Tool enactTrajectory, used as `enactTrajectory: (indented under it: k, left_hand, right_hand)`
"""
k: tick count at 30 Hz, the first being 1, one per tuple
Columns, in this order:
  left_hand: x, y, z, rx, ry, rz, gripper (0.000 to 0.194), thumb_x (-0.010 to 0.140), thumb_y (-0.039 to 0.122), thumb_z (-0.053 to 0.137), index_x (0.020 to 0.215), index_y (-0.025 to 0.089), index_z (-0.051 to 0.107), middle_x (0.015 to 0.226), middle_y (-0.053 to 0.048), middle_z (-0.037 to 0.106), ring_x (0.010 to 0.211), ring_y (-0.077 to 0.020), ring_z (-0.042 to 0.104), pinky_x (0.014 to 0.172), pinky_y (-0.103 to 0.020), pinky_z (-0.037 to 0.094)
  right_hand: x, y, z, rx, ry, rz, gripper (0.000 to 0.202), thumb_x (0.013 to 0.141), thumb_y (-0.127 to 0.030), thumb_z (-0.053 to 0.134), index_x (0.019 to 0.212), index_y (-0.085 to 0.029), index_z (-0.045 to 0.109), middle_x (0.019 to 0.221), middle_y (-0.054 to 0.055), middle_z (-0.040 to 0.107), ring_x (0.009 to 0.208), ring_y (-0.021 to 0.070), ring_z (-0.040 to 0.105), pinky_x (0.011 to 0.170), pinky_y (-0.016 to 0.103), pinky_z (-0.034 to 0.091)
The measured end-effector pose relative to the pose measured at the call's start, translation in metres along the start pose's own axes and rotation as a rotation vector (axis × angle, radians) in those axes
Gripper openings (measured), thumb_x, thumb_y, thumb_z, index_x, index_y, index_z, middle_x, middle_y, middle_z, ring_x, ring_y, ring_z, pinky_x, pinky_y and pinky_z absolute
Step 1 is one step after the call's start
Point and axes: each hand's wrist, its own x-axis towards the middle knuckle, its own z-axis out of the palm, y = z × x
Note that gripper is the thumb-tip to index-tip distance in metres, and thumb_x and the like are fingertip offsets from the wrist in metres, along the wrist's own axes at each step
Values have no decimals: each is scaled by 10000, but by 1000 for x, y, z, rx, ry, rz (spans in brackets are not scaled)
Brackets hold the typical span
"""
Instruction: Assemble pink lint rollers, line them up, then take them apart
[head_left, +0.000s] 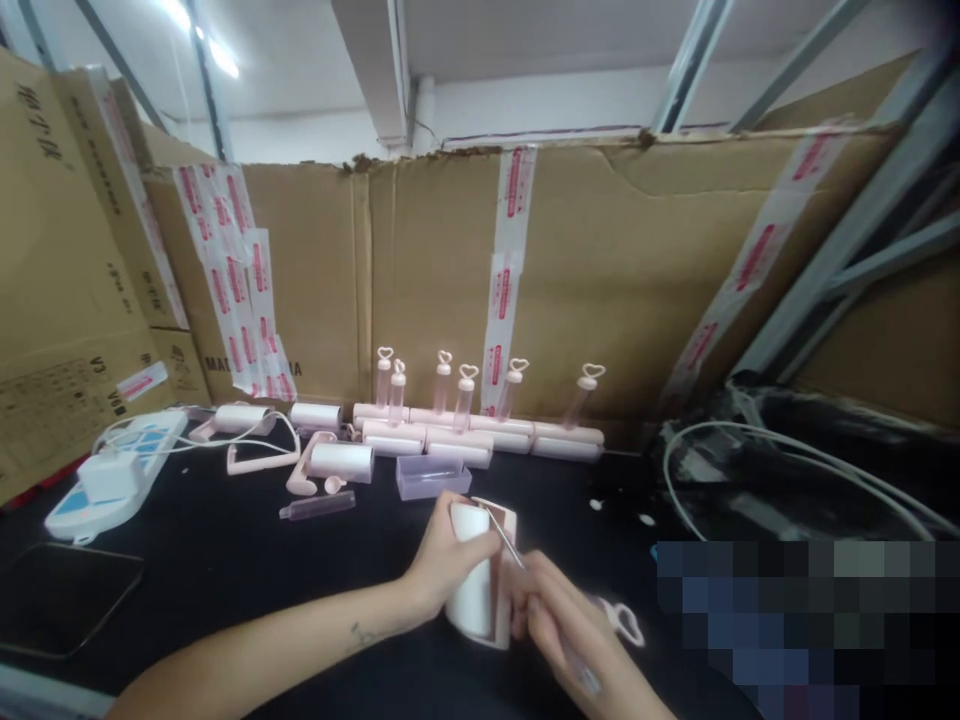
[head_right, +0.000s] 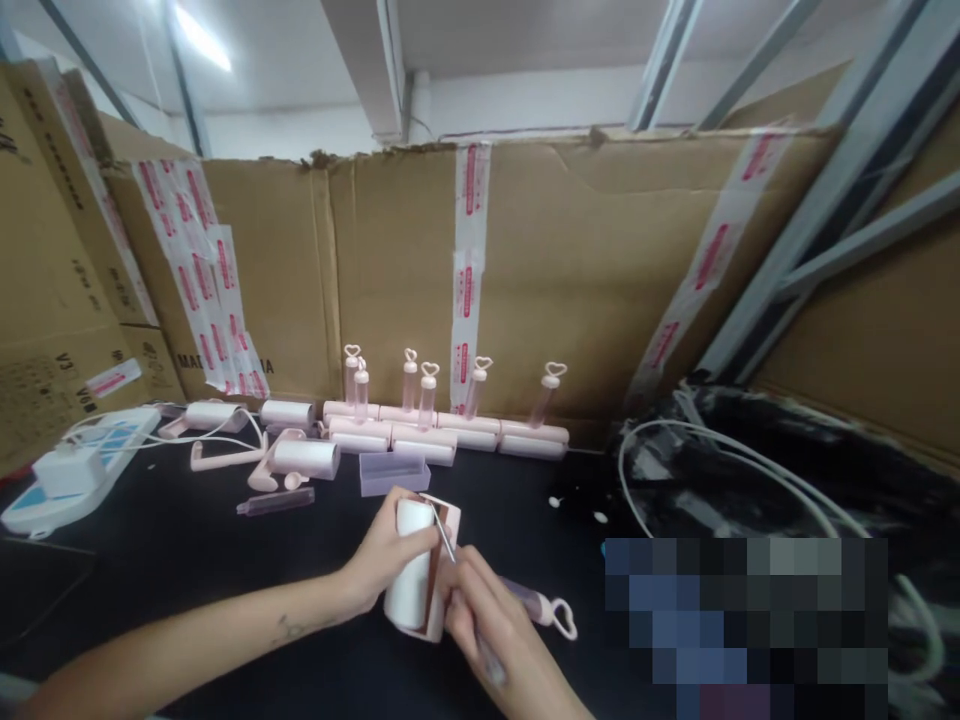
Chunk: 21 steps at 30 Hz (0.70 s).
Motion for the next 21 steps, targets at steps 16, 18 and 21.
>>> enactTrajectory:
  k: [16,18,21]
  left_hand:
    - [-2,1,2,-296,51,-81,384,667,263,715,982,163,519,782,-10,621,663,-115,572,657,-233,459]
    - [1,0,1,-312,79,-79,382,644,249,729,955,162,525,768,-4,623,648,-111,572,649,-230,458]
    - [3,0,-2,-323,92,-85,375,625,232,740,919,171,514,711,23,604,617,-103,563,615,-215,449]
  right_hand:
    - [7,-9,19,-426,-118,-15,143,832,-59,405,843,-197,440,805,17,479,478,91,476,450,214,319]
    - [8,-5,22,-446,-100,-50,135,823,-65,408,834,-195,441,806,20,483,470,94,468,445,220,309]
    - [11,-3,23,-440,-90,-63,129,823,-75,400,824,-196,445,793,17,488,481,97,471,444,220,300]
